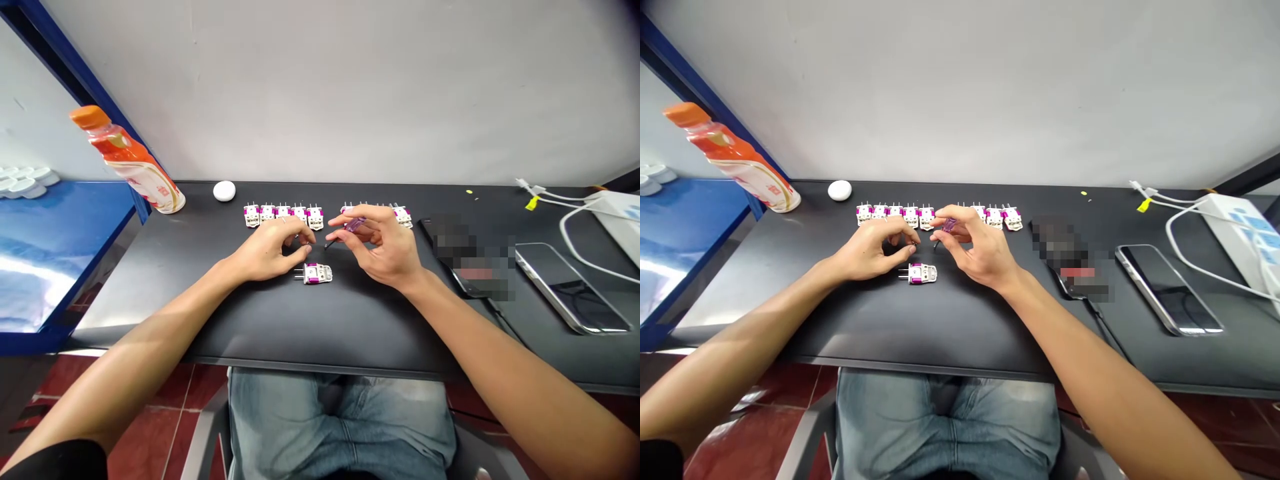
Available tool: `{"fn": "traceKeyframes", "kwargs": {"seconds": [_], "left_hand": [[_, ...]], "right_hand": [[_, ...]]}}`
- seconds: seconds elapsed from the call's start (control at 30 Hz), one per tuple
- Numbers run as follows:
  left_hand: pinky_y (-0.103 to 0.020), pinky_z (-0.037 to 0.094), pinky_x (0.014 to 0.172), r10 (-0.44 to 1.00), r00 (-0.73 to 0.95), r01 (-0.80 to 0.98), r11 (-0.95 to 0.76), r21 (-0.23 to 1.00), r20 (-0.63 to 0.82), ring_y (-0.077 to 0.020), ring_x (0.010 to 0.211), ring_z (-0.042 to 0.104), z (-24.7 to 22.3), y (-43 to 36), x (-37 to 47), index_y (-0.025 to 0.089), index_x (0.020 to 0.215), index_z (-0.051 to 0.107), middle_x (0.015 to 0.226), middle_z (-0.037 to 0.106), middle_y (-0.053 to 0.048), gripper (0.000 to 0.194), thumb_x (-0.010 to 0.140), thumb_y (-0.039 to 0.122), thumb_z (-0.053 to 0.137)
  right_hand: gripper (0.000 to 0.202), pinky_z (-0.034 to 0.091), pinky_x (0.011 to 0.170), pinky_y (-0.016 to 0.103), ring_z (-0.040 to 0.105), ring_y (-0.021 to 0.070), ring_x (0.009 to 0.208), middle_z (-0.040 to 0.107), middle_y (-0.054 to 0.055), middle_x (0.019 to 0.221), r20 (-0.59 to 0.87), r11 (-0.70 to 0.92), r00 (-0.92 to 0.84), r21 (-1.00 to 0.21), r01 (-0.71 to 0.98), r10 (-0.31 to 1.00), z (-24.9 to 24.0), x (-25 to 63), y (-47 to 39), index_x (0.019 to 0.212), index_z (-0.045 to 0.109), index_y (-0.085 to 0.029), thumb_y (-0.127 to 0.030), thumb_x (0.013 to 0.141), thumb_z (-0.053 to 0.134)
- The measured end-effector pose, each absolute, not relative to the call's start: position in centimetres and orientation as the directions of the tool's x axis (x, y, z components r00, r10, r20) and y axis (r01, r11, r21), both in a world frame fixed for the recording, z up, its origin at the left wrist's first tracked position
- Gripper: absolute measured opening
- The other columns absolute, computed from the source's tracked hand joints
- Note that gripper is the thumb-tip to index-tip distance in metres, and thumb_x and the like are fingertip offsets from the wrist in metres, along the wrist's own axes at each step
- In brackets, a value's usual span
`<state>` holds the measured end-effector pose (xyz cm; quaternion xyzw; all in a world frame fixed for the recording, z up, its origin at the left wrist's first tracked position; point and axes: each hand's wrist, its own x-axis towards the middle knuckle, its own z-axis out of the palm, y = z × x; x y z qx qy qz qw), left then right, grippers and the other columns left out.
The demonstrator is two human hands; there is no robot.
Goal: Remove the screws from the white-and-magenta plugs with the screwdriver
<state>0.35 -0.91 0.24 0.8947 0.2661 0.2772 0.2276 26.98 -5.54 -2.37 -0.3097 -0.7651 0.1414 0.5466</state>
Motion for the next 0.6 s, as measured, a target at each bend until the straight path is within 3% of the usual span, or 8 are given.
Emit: {"fn": "traceKeyframes", "kwargs": {"seconds": [0.23, 0.43, 0.6], "left_hand": [[-0.031, 0.055, 0.083, 0.625, 0.694, 0.378, -0.739, 0.557, 0.358, -0.0183, 0.085, 0.066, 0.1, -1.0, 0.4, 0.021, 0.113, 0.082, 0.098, 0.078, -0.004, 0.017, 0.103, 0.028, 0.07], [-0.032, 0.057, 0.088, 0.571, 0.735, 0.303, -0.759, 0.577, 0.365, -0.0199, 0.093, 0.071, 0.0, -1.3, 0.6, 0.02, 0.118, 0.084, 0.104, 0.08, -0.006, 0.021, 0.104, 0.033, 0.076], [-0.033, 0.058, 0.089, 0.563, 0.743, 0.252, -0.736, 0.629, 0.362, -0.0209, 0.095, 0.073, 0.1, -1.4, 0.7, 0.022, 0.114, 0.085, 0.1, 0.082, -0.005, 0.018, 0.103, 0.035, 0.08]], "right_hand": [[0.041, 0.08, 0.082, 0.027, 0.092, 0.0178, 0.093, 0.088, 0.002, 0.122, 0.806, 0.82, -0.201, -0.495, 0.287, 0.556, -1.7, 26.8, -5.8, 0.146, 0.066, -0.032, -0.018, 0.11, 0.079], [0.062, 0.08, 0.083, 0.026, 0.093, 0.0179, 0.099, 0.087, 0.001, 0.128, 0.854, 0.876, -0.202, -0.449, 0.177, 0.479, -1.1, 26.3, -6.5, 0.154, 0.064, -0.035, -0.003, 0.104, 0.079], [0.066, 0.081, 0.083, 0.027, 0.092, 0.0181, 0.098, 0.087, 0.0, 0.129, 0.865, 0.884, -0.183, -0.455, 0.112, 0.468, -0.6, 26.0, -6.9, 0.156, 0.064, -0.037, 0.0, 0.103, 0.077]]}}
